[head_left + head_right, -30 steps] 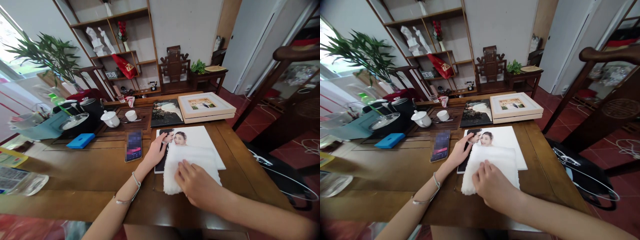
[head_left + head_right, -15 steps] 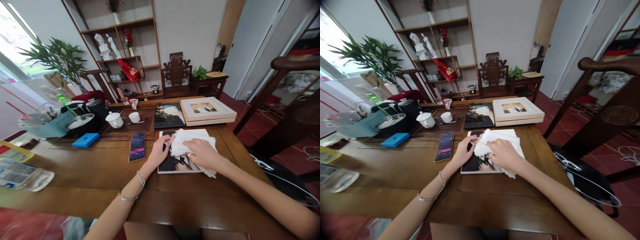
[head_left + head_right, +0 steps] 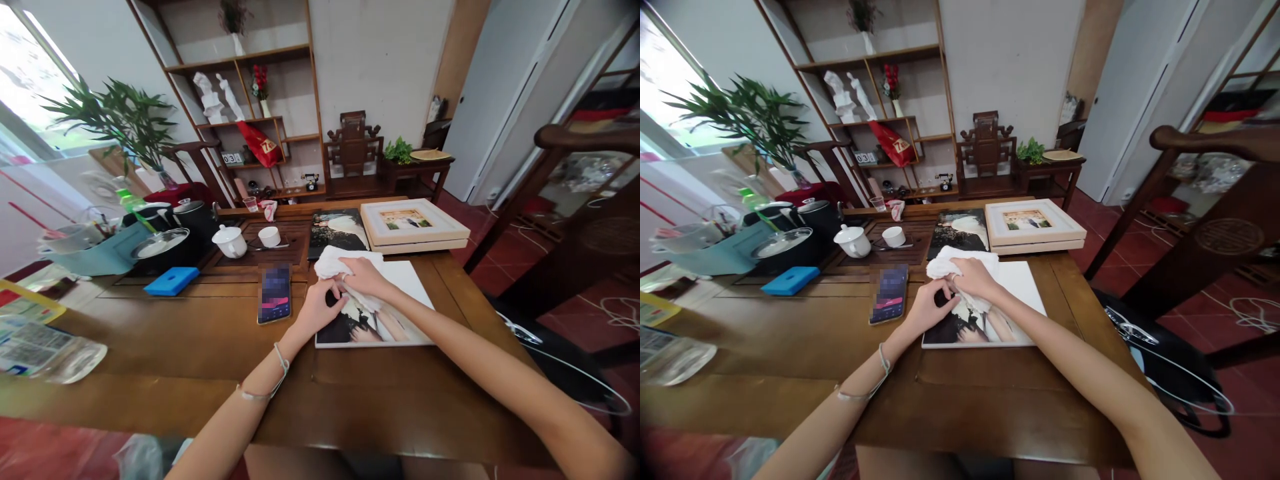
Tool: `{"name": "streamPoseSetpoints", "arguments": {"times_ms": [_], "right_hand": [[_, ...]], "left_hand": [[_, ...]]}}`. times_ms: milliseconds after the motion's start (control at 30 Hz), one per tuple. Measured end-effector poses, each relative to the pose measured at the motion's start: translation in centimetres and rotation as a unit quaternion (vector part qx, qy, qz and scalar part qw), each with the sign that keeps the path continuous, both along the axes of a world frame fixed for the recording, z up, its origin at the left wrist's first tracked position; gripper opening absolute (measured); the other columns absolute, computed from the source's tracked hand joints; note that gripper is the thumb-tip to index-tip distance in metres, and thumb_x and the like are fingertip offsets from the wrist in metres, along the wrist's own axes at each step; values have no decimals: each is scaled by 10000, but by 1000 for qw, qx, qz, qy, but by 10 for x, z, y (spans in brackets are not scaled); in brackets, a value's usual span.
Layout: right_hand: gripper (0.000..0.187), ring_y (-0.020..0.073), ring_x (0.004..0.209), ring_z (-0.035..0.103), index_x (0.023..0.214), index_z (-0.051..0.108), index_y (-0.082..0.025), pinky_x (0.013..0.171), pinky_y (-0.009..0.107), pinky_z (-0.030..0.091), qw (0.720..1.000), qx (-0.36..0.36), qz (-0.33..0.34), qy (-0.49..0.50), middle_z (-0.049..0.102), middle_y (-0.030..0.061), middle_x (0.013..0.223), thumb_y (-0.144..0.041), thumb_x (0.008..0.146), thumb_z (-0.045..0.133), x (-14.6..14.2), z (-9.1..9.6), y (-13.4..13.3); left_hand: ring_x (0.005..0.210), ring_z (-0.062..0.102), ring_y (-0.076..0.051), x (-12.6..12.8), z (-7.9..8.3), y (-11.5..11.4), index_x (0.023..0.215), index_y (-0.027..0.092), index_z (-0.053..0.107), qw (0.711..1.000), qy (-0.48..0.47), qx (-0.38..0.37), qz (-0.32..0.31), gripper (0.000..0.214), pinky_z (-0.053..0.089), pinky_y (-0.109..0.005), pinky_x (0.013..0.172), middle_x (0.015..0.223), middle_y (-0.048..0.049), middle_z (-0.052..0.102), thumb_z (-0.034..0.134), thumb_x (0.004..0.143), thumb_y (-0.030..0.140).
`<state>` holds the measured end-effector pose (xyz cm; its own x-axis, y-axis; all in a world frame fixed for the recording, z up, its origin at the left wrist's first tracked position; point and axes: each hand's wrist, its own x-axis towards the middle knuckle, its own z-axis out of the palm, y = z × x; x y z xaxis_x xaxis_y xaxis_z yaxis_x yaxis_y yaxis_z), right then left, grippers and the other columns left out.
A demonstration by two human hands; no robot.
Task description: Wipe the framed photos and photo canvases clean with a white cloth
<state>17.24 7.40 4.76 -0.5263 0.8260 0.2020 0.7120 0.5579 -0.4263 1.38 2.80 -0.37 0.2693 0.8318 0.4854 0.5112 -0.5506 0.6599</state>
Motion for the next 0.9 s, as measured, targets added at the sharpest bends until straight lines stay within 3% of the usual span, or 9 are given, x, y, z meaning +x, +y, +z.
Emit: {"name": "streamPoseSetpoints", "arguments": {"times_ms": [200,433,600,667,833,900], "right_hand": [[203,233,848,632,916,661,-181,660,262,354,999,-1,19,-39,726,84,933,-166,801,494,-4,10,1],[271,227,773,614,957,633,-173,631,276,327,995,11,-24,-98,711,96,881,-100,762,460,52,10,-38],[381,252,916,623,1047,658,-181,757,308,401,993,30,-64,-98,714,89,1002,-103,721,477,75,3,-53],[398,255,964,619,1032,681,-195,813,321,414,996,17,-22,-83,715,77,1025,-95,690,503,71,3,-65],[426,238,1033,616,1016,696,-230,877,337,434,983,-48,171,-55,712,53,1063,-65,655,540,61,15,-105],[457,223,1078,606,1059,686,-247,915,338,435,977,-71,201,-28,701,39,1118,-62,668,539,65,16,-107]], "left_hand": [[762,656,-180,0,5,-2,633,194,522,1000,19,-15,-9,220,479,-285,744,755,-19,686,712,743,188],[842,626,-197,2,4,-2,721,193,557,999,39,13,-12,126,477,-328,817,826,-32,668,666,771,153],[957,612,-220,1,1,0,889,192,610,999,28,30,5,115,469,-394,894,961,-73,673,546,847,106],[943,617,-218,-1,-1,2,939,191,616,999,28,30,14,149,481,-394,884,969,-75,672,526,857,105],[933,641,-207,-5,-1,4,970,182,617,1000,17,5,16,178,503,-371,869,982,-83,680,489,874,103],[977,644,-214,-7,-1,5,964,180,627,1000,17,5,12,170,504,-378,893,1025,-96,681,493,880,118]]}}
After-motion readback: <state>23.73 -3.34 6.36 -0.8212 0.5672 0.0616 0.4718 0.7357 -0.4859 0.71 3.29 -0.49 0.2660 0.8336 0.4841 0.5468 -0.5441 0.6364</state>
